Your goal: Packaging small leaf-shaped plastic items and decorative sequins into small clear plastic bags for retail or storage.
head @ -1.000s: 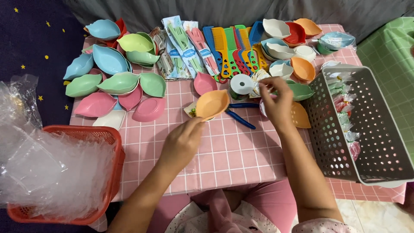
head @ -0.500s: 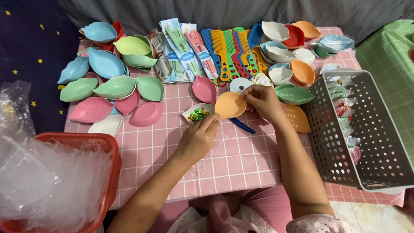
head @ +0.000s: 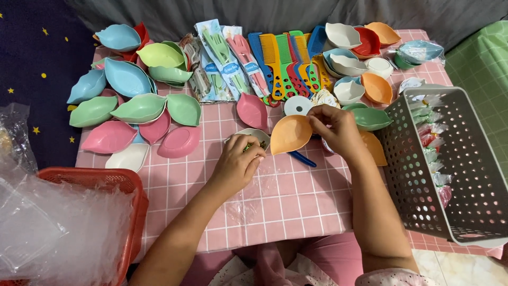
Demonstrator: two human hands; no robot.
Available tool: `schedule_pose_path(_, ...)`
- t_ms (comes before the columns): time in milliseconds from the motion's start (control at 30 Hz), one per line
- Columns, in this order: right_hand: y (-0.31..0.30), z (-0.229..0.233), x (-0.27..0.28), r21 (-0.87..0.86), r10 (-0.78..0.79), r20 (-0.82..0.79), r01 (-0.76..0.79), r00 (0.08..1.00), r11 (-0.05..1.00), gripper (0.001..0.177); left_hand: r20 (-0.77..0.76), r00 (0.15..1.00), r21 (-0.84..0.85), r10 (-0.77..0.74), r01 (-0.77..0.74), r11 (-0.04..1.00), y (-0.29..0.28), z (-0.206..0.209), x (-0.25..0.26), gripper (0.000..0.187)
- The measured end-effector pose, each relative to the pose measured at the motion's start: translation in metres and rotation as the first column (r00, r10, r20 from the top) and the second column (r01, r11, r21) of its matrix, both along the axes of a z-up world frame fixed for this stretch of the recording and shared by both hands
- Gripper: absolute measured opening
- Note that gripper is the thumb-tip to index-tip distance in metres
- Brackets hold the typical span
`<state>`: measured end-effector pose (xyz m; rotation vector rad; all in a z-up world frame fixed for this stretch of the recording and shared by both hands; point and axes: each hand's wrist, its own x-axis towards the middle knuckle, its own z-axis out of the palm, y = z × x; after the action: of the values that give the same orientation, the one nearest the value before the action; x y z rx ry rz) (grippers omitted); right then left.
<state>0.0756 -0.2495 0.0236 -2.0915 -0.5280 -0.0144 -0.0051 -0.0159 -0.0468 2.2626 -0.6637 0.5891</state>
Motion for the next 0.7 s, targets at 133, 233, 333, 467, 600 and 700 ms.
schedule_pose_path(133,0.007,0.002,-0.007,-0.028,0.021,0.055,-0.02,0.998,0.999,0.008,-0.032,0.999,-0.004,0.005,-0.005,1.0,-0.001,-0.004,0.0,0.005)
schedule_pose_path(233,0.012,0.0,-0.01,-0.048,0.045,0.061,-0.042,0.997,0.998,0.009,-0.037,0.999,-0.004,0.018,-0.019,1.0,-0.001,-0.005,0.0,0.004)
schedule_pose_path(333,0.017,0.0,-0.013,-0.08,0.068,0.077,-0.061,0.995,0.995,0.01,-0.059,0.998,-0.042,0.009,-0.012,0.999,-0.002,-0.003,-0.001,0.005)
schedule_pose_path(467,0.021,0.003,-0.015,-0.097,0.072,0.033,-0.069,0.997,0.993,0.01,-0.141,0.988,-0.139,-0.055,0.036,0.99,-0.001,-0.002,-0.002,0.006)
schedule_pose_path(600,0.016,-0.004,-0.012,-0.054,0.074,0.013,-0.073,0.997,0.996,0.009,-0.193,0.979,-0.179,-0.072,0.037,0.983,0.0,-0.009,0.0,0.006)
schedule_pose_path(700,0.02,0.001,-0.016,-0.02,0.099,-0.041,-0.1,0.994,0.995,0.009,-0.233,0.967,-0.253,-0.102,0.041,0.967,0.0,-0.009,0.001,0.006)
